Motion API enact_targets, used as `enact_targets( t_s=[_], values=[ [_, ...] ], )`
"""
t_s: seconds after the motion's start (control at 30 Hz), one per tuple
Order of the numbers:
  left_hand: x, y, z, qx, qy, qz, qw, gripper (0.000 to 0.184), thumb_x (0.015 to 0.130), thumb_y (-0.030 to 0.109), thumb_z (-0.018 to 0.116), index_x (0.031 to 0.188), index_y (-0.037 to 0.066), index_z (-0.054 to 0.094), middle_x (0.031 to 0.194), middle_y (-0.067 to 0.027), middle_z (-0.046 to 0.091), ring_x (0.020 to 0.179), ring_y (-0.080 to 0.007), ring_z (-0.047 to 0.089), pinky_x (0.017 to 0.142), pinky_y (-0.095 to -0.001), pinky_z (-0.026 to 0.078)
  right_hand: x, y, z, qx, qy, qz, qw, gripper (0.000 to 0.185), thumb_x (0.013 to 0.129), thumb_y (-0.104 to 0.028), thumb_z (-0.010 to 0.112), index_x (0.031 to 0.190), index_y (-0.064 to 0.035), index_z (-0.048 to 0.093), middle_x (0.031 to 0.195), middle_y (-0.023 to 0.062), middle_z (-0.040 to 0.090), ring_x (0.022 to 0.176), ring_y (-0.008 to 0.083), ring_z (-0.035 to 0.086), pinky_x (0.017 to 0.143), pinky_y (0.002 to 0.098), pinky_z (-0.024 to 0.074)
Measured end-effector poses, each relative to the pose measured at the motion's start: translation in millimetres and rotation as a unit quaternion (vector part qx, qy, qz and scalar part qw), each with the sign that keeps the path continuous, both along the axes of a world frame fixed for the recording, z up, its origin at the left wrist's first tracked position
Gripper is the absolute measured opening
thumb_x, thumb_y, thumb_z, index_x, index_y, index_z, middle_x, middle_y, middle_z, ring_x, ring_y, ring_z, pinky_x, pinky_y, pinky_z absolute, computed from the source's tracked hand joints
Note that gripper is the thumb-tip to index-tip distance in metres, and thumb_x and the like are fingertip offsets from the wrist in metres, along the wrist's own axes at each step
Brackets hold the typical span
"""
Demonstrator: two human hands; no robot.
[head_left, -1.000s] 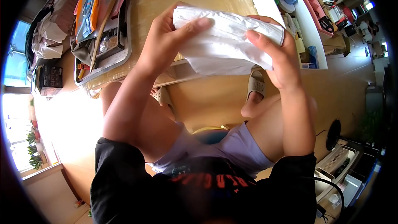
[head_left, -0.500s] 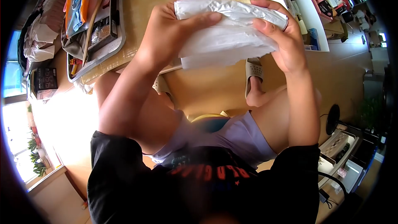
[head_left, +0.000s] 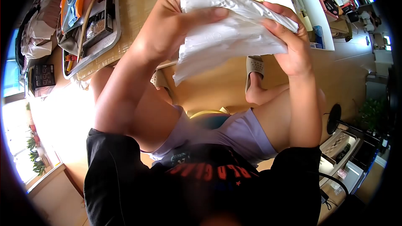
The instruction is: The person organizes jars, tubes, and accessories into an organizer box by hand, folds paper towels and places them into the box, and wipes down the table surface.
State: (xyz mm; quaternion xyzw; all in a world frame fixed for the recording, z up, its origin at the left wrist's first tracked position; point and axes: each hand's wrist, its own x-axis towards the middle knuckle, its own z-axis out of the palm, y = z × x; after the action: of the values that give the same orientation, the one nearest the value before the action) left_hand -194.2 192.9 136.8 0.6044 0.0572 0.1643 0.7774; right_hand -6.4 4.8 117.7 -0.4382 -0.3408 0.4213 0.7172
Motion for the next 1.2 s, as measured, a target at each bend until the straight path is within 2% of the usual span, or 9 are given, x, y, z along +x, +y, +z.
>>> enact_targets(
  t_s=[0.27,0.37,0.47,0.57,0.73,0.83,0.93,1.03,1.2],
  values=[
    [6,-5,-1,-0.029,0.025,-0.013,0.999,0.039,0.095,0.006,0.070,0.134,0.003,0.067,0.118,-0.0077,0.074,0.105,-0.0139,0.070,0.094,-0.0283,0.055,3,-5,3,-0.017,-0.001,-0.006,1.000,0.032,0.096,0.003,0.063,0.128,0.0043,0.069,0.129,0.0177,0.072,0.113,0.0216,0.071,0.102,0.0342,0.0555],
    [9,-12,-6,0.001,0.055,0.006,0.998,0.037,0.100,0.014,0.067,0.134,0.001,0.066,0.119,-0.0097,0.074,0.105,-0.0150,0.071,0.094,-0.0293,0.056,5,-9,5,-0.055,-0.034,-0.027,0.998,0.031,0.096,0.004,0.062,0.126,0.0065,0.069,0.127,0.0195,0.072,0.110,0.0222,0.072,0.101,0.0343,0.0564],
    [13,-5,-12,-0.076,0.047,-0.034,0.995,0.042,0.104,0.027,0.063,0.135,-0.001,0.064,0.119,-0.0118,0.073,0.103,-0.0165,0.072,0.092,-0.0304,0.057,3,-9,5,-0.063,-0.051,-0.032,0.996,0.030,0.095,0.004,0.062,0.124,0.0072,0.070,0.127,0.0200,0.072,0.109,0.0220,0.072,0.101,0.0341,0.0565],
    [15,-7,-12,-0.073,0.103,-0.016,0.992,0.051,0.106,0.038,0.060,0.137,-0.003,0.063,0.120,-0.0136,0.073,0.103,-0.0179,0.072,0.090,-0.0315,0.058,6,-8,3,-0.070,-0.065,-0.018,0.995,0.030,0.095,0.004,0.062,0.123,0.0062,0.071,0.128,0.0193,0.072,0.110,0.0216,0.072,0.101,0.0343,0.0563],
    [13,-7,-12,-0.025,0.120,0.007,0.992,0.049,0.103,0.034,0.068,0.138,0.000,0.064,0.111,-0.0117,0.074,0.094,-0.0150,0.072,0.082,-0.0286,0.059,9,-7,-3,-0.057,-0.065,-0.006,0.996,0.030,0.095,0.001,0.062,0.123,0.0043,0.072,0.127,0.0174,0.073,0.111,0.0207,0.072,0.101,0.0355,0.0563],
    [9,0,-9,0.014,0.136,0.002,0.991,0.046,0.101,0.030,0.071,0.137,0.001,0.066,0.108,-0.0105,0.074,0.090,-0.0133,0.072,0.078,-0.0275,0.058,11,-8,-6,-0.080,-0.070,0.012,0.994,0.033,0.097,-0.007,0.066,0.128,0.0033,0.070,0.131,0.0159,0.071,0.116,0.0184,0.068,0.104,0.0347,0.0540],
    [11,8,-13,0.038,0.136,0.008,0.990,0.045,0.100,0.028,0.073,0.136,0.002,0.067,0.108,-0.0095,0.075,0.089,-0.0124,0.071,0.077,-0.0271,0.058,3,-3,-4,-0.024,-0.072,0.003,0.997,0.039,0.098,-0.016,0.071,0.133,0.0020,0.066,0.133,0.0122,0.069,0.121,0.0159,0.063,0.105,0.0334,0.0516],
    [12,6,-13,0.067,0.122,0.037,0.990,0.044,0.099,0.028,0.075,0.135,0.003,0.068,0.108,-0.0070,0.075,0.089,-0.0117,0.071,0.079,-0.0268,0.058,5,-5,1,-0.074,-0.074,0.002,0.994,0.047,0.097,-0.023,0.076,0.136,0.0016,0.064,0.134,0.0087,0.066,0.125,0.0139,0.059,0.105,0.0325,0.0504],
    [10,-2,-3,0.150,0.106,0.046,0.982,0.044,0.096,0.027,0.078,0.134,0.005,0.069,0.108,-0.0034,0.075,0.093,-0.0107,0.070,0.083,-0.0262,0.057,8,-5,3,-0.112,-0.082,0.000,0.990,0.043,0.096,-0.020,0.077,0.130,0.0036,0.067,0.118,0.0117,0.072,0.108,0.0158,0.069,0.096,0.0330,0.0560]
  ],
)
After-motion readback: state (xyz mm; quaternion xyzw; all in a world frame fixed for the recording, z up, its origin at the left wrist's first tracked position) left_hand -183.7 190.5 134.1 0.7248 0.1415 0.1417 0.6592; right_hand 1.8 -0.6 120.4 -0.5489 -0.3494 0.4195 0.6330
